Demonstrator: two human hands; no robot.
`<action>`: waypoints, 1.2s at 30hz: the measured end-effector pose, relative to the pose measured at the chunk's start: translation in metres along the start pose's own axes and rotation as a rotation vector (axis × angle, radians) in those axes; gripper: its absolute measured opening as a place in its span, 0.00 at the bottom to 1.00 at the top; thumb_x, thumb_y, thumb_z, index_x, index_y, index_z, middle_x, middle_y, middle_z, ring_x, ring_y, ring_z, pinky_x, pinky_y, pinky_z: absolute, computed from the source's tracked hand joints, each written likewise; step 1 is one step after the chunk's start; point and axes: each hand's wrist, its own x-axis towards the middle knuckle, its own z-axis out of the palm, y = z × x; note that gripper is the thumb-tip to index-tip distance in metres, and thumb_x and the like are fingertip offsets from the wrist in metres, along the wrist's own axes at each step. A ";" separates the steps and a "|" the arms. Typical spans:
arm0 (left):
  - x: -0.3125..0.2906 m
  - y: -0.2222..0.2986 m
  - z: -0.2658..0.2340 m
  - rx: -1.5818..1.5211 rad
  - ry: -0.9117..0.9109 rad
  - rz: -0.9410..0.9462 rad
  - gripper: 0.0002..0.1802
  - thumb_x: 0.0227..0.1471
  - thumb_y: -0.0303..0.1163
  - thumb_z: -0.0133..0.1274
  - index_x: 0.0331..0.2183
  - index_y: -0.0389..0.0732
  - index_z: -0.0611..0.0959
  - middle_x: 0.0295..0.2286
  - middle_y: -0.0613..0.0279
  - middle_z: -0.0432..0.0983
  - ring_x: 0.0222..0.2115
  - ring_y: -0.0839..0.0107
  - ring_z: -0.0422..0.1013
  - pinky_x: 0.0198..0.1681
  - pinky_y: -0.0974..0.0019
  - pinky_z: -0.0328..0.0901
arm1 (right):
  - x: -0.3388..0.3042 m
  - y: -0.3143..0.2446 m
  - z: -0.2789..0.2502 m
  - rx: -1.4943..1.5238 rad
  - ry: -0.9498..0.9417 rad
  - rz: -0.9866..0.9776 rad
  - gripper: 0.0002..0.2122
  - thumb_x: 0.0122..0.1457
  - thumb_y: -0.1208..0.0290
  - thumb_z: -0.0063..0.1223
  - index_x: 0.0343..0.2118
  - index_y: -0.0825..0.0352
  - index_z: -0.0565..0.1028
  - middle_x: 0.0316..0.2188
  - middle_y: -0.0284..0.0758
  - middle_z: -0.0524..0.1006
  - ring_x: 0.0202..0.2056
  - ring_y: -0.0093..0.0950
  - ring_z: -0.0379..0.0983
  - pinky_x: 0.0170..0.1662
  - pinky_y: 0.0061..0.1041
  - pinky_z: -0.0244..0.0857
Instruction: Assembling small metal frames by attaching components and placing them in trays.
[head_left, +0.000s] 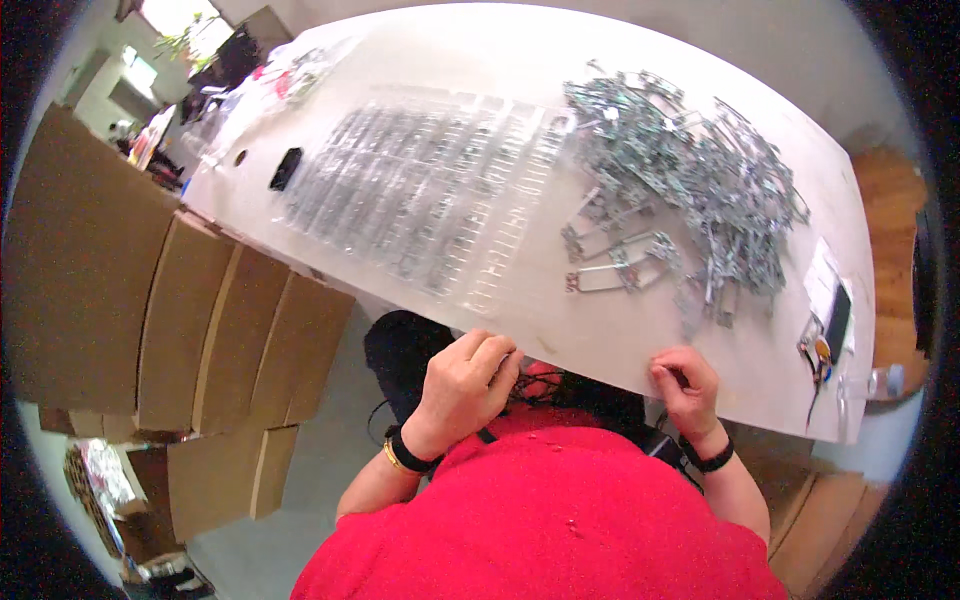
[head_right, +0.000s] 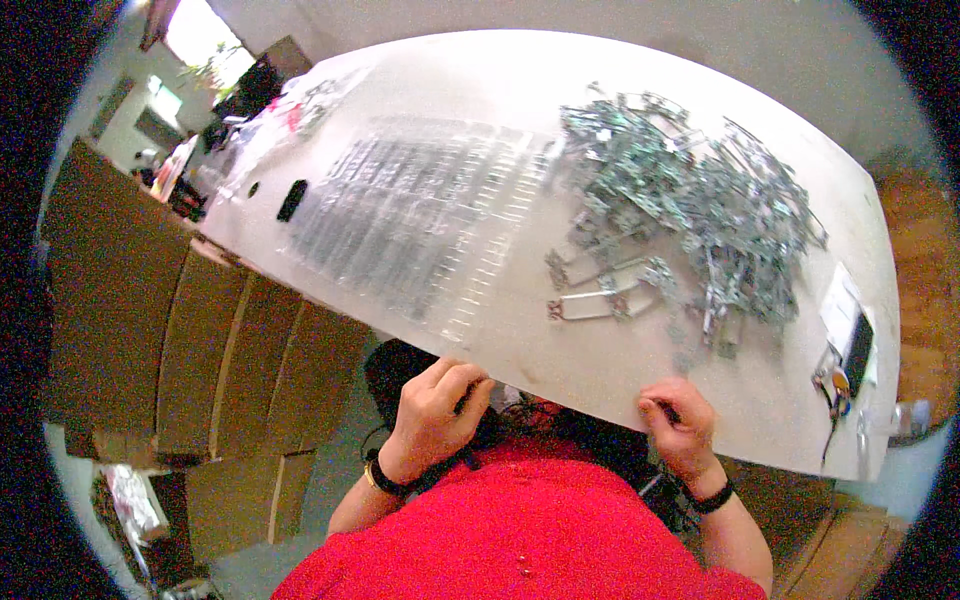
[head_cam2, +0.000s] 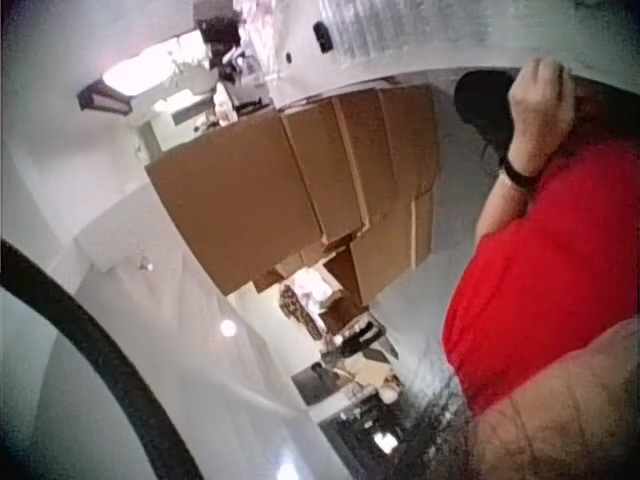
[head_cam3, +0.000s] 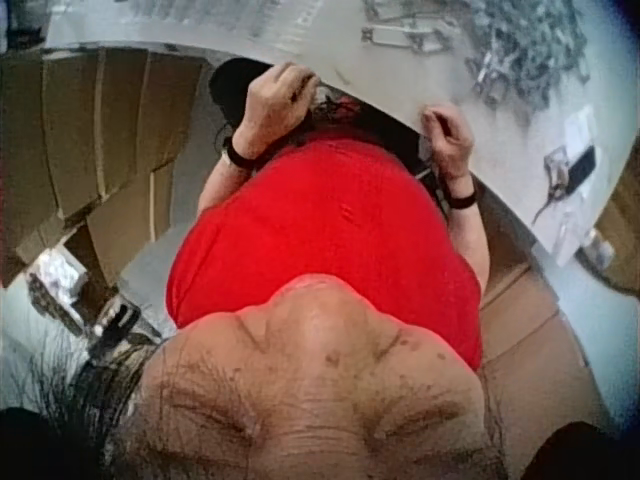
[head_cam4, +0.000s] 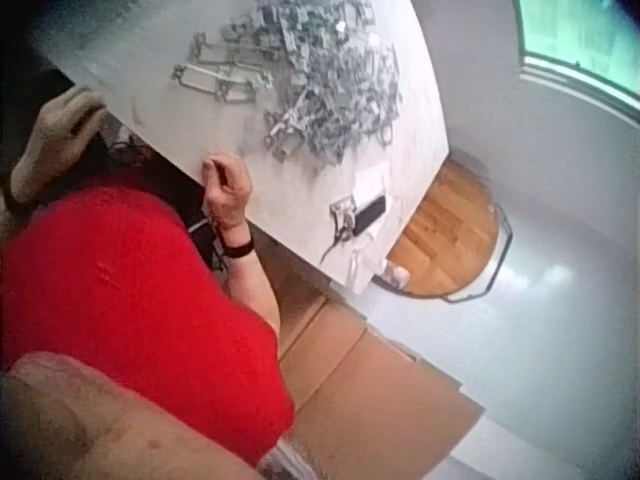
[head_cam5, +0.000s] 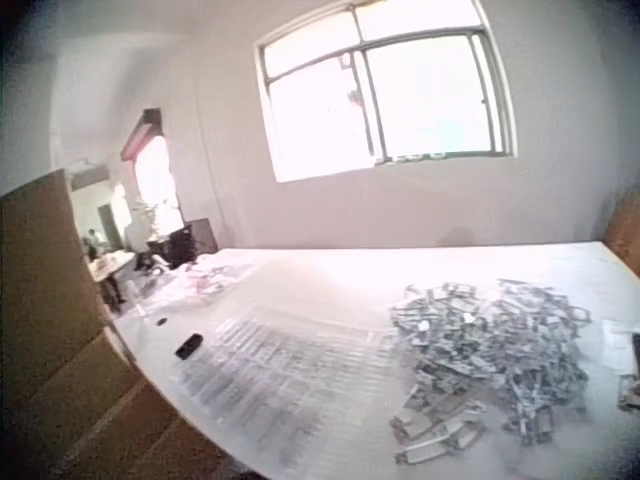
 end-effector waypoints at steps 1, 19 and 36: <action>0.000 0.004 0.006 -0.019 -0.010 0.033 0.07 0.51 0.23 0.65 0.33 0.37 0.82 0.28 0.54 0.79 0.26 0.56 0.77 0.29 0.58 0.72 | 0.002 -0.002 0.001 0.007 -0.024 -0.023 0.04 0.58 0.82 0.63 0.34 0.68 0.80 0.33 0.36 0.81 0.35 0.29 0.77 0.39 0.26 0.70; 0.066 0.029 0.106 0.186 -0.167 -0.229 0.28 0.58 0.29 0.56 0.59 0.37 0.69 0.56 0.36 0.68 0.41 0.37 0.78 0.41 0.45 0.75 | 0.003 0.003 -0.005 0.013 -0.066 -0.146 0.06 0.56 0.78 0.67 0.34 0.65 0.80 0.34 0.38 0.82 0.35 0.37 0.79 0.39 0.33 0.72; 0.050 0.016 0.096 -0.251 -0.128 -0.172 0.09 0.62 0.25 0.52 0.44 0.34 0.80 0.34 0.43 0.80 0.34 0.51 0.80 0.37 0.54 0.72 | 0.000 0.004 -0.004 0.033 -0.047 -0.089 0.04 0.58 0.77 0.66 0.35 0.65 0.80 0.34 0.37 0.82 0.34 0.34 0.78 0.37 0.31 0.71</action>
